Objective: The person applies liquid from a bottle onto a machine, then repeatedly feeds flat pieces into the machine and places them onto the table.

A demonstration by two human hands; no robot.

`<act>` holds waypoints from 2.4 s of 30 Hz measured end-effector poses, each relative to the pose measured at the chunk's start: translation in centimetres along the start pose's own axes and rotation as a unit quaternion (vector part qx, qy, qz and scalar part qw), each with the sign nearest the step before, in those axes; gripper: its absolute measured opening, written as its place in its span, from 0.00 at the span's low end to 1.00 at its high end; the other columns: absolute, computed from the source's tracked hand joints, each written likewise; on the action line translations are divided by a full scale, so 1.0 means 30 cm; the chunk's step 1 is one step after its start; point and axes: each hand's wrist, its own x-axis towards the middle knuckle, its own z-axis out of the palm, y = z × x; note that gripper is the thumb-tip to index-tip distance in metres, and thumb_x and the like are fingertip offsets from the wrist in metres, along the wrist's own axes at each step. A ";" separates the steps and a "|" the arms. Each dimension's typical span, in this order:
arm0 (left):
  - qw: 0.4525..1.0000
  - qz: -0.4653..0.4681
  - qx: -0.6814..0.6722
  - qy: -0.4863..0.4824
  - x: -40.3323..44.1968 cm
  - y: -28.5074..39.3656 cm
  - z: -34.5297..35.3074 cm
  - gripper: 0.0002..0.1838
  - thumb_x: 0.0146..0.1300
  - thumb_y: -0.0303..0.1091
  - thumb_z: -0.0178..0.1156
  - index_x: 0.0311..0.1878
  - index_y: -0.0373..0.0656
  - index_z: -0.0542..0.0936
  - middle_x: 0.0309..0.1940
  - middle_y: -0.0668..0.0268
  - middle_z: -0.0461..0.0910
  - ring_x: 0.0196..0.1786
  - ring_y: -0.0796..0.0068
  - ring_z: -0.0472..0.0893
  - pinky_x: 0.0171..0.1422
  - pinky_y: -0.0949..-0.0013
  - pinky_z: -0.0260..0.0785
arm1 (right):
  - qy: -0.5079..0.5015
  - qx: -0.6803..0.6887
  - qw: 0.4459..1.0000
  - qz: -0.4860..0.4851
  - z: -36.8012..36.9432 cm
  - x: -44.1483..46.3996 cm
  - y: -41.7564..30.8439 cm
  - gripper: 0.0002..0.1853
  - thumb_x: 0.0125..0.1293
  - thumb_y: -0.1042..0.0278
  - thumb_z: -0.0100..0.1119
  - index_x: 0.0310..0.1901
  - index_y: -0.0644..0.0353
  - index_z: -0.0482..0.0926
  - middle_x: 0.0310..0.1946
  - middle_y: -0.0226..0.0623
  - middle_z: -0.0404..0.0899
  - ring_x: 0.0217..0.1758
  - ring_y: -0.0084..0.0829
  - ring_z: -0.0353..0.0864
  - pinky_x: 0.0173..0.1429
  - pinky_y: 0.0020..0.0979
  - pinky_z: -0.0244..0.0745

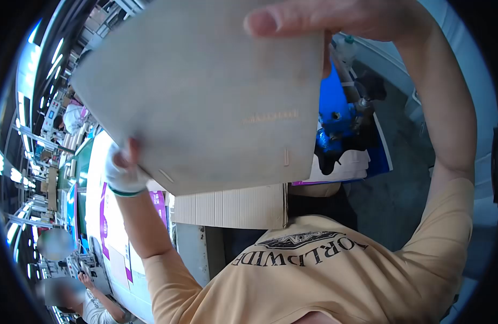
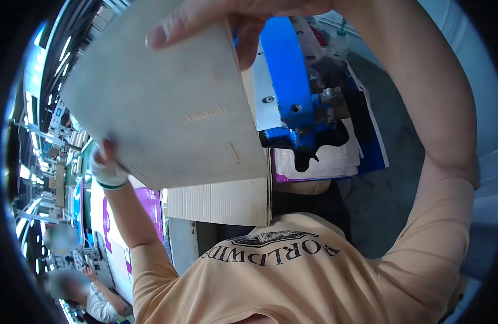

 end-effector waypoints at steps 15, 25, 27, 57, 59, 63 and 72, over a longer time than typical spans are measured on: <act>0.949 -0.249 -0.128 0.149 0.143 -0.459 0.183 0.21 0.62 0.44 0.47 0.54 0.42 0.62 0.51 0.61 0.67 0.48 0.66 0.69 0.52 0.59 0.62 | 0.653 0.409 0.634 0.062 0.103 -0.618 0.791 0.12 0.57 0.67 0.55 0.41 0.62 0.72 0.35 0.34 0.74 0.35 0.26 0.74 0.36 0.24 0.72; 0.935 -0.274 -0.094 0.203 0.295 -0.533 0.368 0.14 0.59 0.43 0.53 0.39 0.44 0.68 0.37 0.65 0.70 0.39 0.70 0.72 0.42 0.65 0.67 | 0.505 0.450 0.718 0.162 0.296 -0.451 0.774 0.27 0.59 0.46 0.47 0.52 0.59 0.64 0.47 0.40 0.68 0.49 0.31 0.69 0.53 0.35 0.65; 0.931 -0.292 -0.095 0.197 0.304 -0.542 0.382 0.17 0.57 0.49 0.53 0.38 0.45 0.68 0.36 0.65 0.70 0.40 0.70 0.72 0.43 0.66 0.66 | 0.418 0.461 0.752 0.216 0.304 -0.466 0.774 0.38 0.57 0.35 0.41 0.60 0.58 0.55 0.56 0.46 0.61 0.58 0.37 0.62 0.60 0.40 0.56; 0.970 -0.048 -0.197 0.136 0.425 -0.259 0.189 0.19 0.59 0.41 0.50 0.49 0.40 0.69 0.47 0.60 0.70 0.51 0.66 0.70 0.56 0.64 0.63 | 0.446 0.370 0.813 0.060 0.093 -0.236 0.424 0.36 0.61 0.44 0.42 0.61 0.66 0.49 0.57 0.44 0.57 0.53 0.37 0.67 0.55 0.36 0.65; 0.992 -0.080 -0.053 0.076 0.440 -0.165 0.454 0.21 0.59 0.42 0.52 0.50 0.38 0.67 0.47 0.59 0.70 0.49 0.66 0.71 0.55 0.67 0.65 | 0.442 0.403 0.799 0.072 0.077 -0.240 0.443 0.29 0.58 0.49 0.51 0.52 0.66 0.63 0.45 0.38 0.69 0.44 0.29 0.72 0.45 0.27 0.70; 0.955 -0.033 -0.285 0.072 0.461 -0.169 0.577 0.22 0.58 0.43 0.53 0.49 0.38 0.67 0.44 0.62 0.70 0.45 0.69 0.73 0.52 0.70 0.65 | 0.561 0.414 0.707 0.124 0.050 -0.384 0.546 0.12 0.55 0.62 0.58 0.38 0.59 0.73 0.32 0.29 0.75 0.34 0.20 0.73 0.33 0.20 0.69; 0.950 -0.247 -0.084 0.173 0.339 -0.390 0.288 0.16 0.57 0.41 0.55 0.45 0.43 0.69 0.44 0.65 0.71 0.42 0.73 0.70 0.46 0.67 0.65 | 0.586 0.341 0.693 0.245 0.120 -0.598 0.740 0.12 0.57 0.62 0.55 0.41 0.56 0.73 0.31 0.24 0.73 0.30 0.15 0.71 0.28 0.17 0.64</act>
